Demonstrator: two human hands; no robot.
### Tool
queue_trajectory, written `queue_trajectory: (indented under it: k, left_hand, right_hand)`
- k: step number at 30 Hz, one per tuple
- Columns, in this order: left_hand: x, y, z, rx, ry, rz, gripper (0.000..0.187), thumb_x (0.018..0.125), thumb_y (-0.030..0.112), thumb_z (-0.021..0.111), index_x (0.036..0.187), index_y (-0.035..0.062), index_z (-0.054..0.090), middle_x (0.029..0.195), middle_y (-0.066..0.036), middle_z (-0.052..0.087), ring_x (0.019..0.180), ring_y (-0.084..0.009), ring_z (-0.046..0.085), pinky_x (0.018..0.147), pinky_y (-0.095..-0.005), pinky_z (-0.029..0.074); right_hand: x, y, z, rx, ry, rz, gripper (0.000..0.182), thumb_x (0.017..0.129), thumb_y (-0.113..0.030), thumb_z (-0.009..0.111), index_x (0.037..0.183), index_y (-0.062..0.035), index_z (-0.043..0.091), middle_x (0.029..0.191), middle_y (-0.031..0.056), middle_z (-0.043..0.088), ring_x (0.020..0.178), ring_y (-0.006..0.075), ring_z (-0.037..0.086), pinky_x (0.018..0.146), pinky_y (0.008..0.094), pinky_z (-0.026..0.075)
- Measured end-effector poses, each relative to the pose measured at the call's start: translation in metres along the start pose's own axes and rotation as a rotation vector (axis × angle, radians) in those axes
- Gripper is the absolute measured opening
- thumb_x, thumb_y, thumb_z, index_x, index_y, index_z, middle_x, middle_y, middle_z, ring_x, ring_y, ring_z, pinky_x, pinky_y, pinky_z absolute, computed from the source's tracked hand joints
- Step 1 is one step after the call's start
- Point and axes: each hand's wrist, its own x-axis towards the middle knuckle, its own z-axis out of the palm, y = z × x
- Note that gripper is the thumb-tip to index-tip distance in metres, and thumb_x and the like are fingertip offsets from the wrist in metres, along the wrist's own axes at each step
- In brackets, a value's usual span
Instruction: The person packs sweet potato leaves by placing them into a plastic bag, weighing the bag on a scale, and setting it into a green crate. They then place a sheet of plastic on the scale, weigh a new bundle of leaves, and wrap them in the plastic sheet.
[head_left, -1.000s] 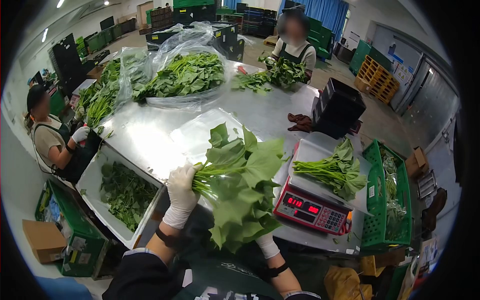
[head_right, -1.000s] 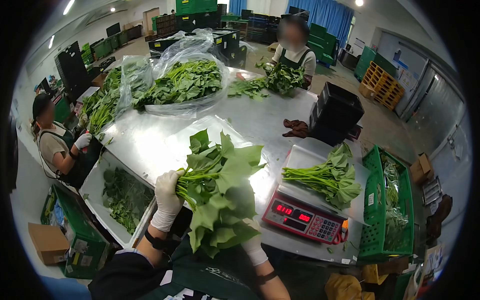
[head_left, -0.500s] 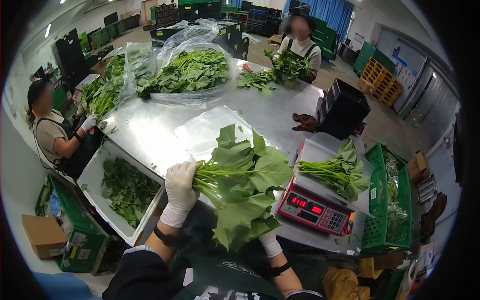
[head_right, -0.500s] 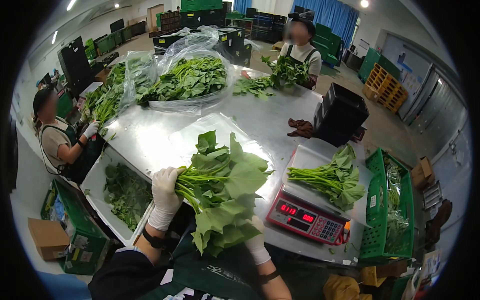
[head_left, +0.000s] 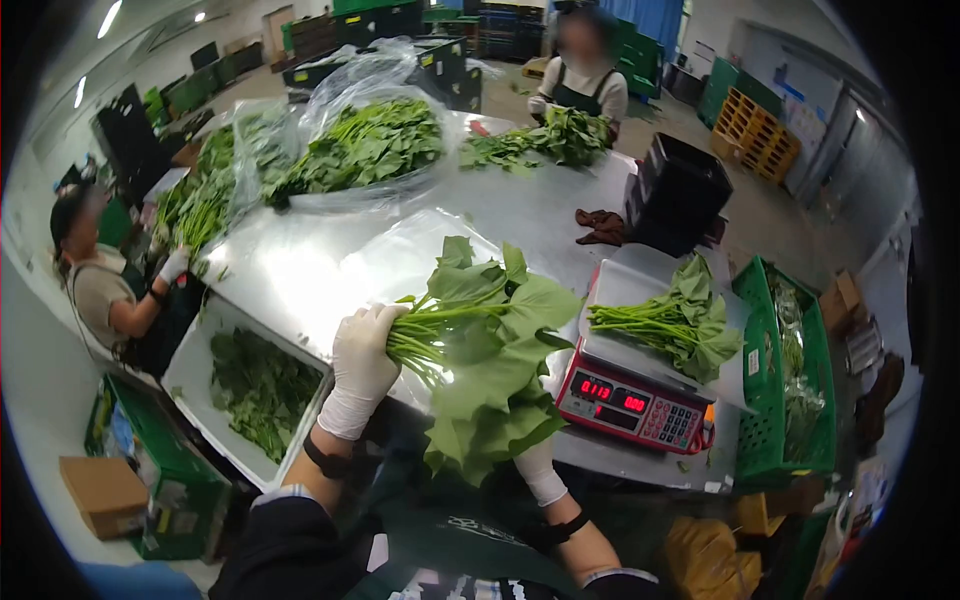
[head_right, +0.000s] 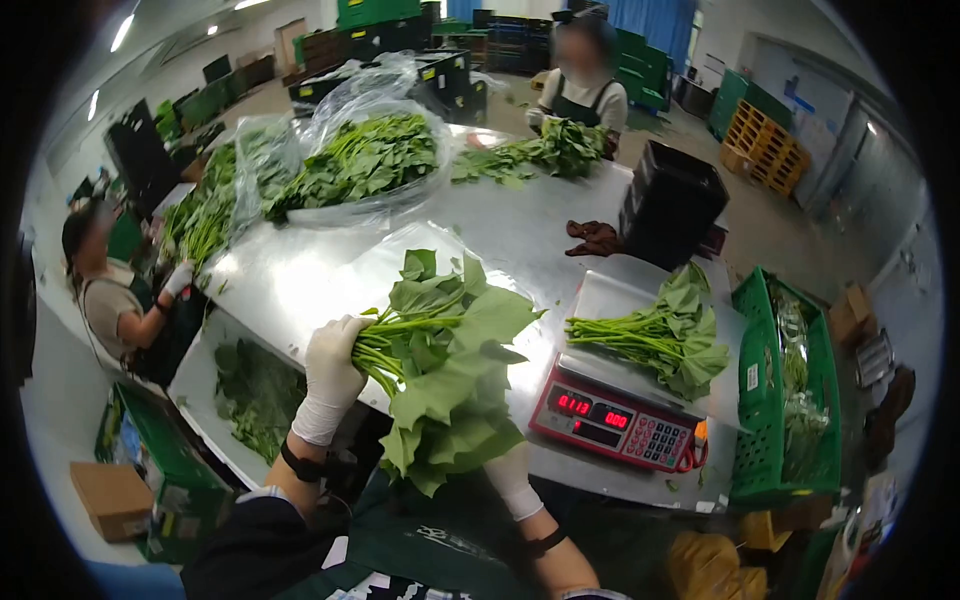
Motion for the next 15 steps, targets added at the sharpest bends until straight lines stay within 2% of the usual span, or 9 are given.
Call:
queue_trajectory:
  k: [2,4,5,6,8,10,12,14,15]
  left_hand:
    - [0.019,0.0,0.012,-0.208,-0.202,0.012,0.036,0.082,0.004,0.064,0.117,0.0079,0.063,0.11,-0.007,0.067,0.1,-0.0315,0.063,0.082,-0.0414,0.052]
    - [0.028,0.008,0.023,-1.591,-0.379,-0.54,0.039,0.089,0.009,0.064,0.127,0.0059,0.06,0.121,-0.008,0.065,0.108,-0.0257,0.062,0.092,-0.0388,0.05]
    - [0.038,-0.001,0.041,-1.524,-0.374,-0.055,0.043,0.095,0.013,0.062,0.136,0.0035,0.054,0.127,-0.011,0.061,0.112,-0.022,0.059,0.098,-0.0371,0.048]
    - [0.062,0.011,0.05,-1.551,-0.424,-0.008,0.043,0.095,0.013,0.062,0.136,0.0035,0.054,0.127,-0.011,0.061,0.112,-0.022,0.059,0.098,-0.0371,0.048]
    - [0.114,0.046,0.066,-0.649,-0.519,0.136,0.044,0.095,0.014,0.061,0.136,0.0023,0.051,0.13,-0.014,0.059,0.117,-0.0228,0.058,0.105,-0.0366,0.044]
    - [0.157,0.064,0.125,-1.373,-0.514,0.149,0.044,0.093,0.023,0.065,0.13,0.0023,0.055,0.128,-0.01,0.061,0.116,-0.0227,0.06,0.1,-0.038,0.048]
    - [0.175,0.128,0.119,-0.815,-0.162,0.477,0.042,0.092,0.027,0.064,0.128,0.0059,0.056,0.117,-0.012,0.067,0.106,-0.0288,0.066,0.09,-0.0412,0.052]
    - [0.191,0.18,0.139,-0.482,-0.45,0.339,0.038,0.09,0.031,0.064,0.121,0.0098,0.057,0.103,-0.016,0.07,0.095,-0.0363,0.068,0.081,-0.0458,0.053]
    - [0.183,0.206,0.153,-0.42,-0.39,0.315,0.037,0.086,0.033,0.068,0.114,0.0122,0.057,0.095,-0.019,0.069,0.092,-0.0396,0.065,0.079,-0.0483,0.051]
  right_hand:
    - [0.0,-0.006,-0.002,-0.04,0.119,-0.082,0.015,0.084,-0.009,0.066,0.096,-0.0021,0.069,0.093,0.0152,0.069,0.083,0.033,0.067,0.074,0.0396,0.052]
    - [0.001,-0.004,-0.007,0.163,0.019,0.07,0.013,0.087,-0.011,0.064,0.095,-0.0057,0.072,0.089,0.0115,0.069,0.08,0.0297,0.066,0.072,0.0377,0.052]
    - [-0.001,0.001,-0.007,0.117,-0.01,0.06,0.013,0.087,-0.012,0.064,0.096,-0.0068,0.073,0.087,0.0107,0.068,0.077,0.0288,0.065,0.07,0.0374,0.051]
    - [-0.002,0.006,-0.004,0.069,-0.04,0.049,0.014,0.087,-0.013,0.064,0.096,-0.0078,0.073,0.085,0.0099,0.067,0.075,0.028,0.064,0.069,0.0372,0.05]
    - [-0.008,0.016,0.009,0.133,0.017,0.123,0.014,0.088,-0.016,0.063,0.095,-0.0099,0.073,0.082,0.0083,0.066,0.072,0.0257,0.062,0.067,0.0364,0.049]
    - [-0.01,0.022,0.014,0.131,0.065,0.147,0.014,0.089,-0.018,0.062,0.096,-0.0114,0.073,0.081,0.0087,0.064,0.071,0.0232,0.061,0.066,0.0362,0.049]
    - [-0.01,0.025,0.015,0.106,0.064,0.114,0.015,0.09,-0.019,0.062,0.097,-0.0116,0.073,0.083,0.0086,0.064,0.071,0.0221,0.061,0.066,0.036,0.049]
    - [-0.009,0.02,0.01,0.155,0.092,0.176,0.016,0.09,-0.019,0.061,0.098,-0.0117,0.073,0.082,0.0088,0.063,0.07,0.0221,0.06,0.066,0.0363,0.049]
    - [-0.009,0.023,0.007,0.153,0.053,0.195,0.016,0.09,-0.019,0.061,0.098,-0.0117,0.073,0.082,0.0088,0.063,0.07,0.0222,0.06,0.066,0.0362,0.05]
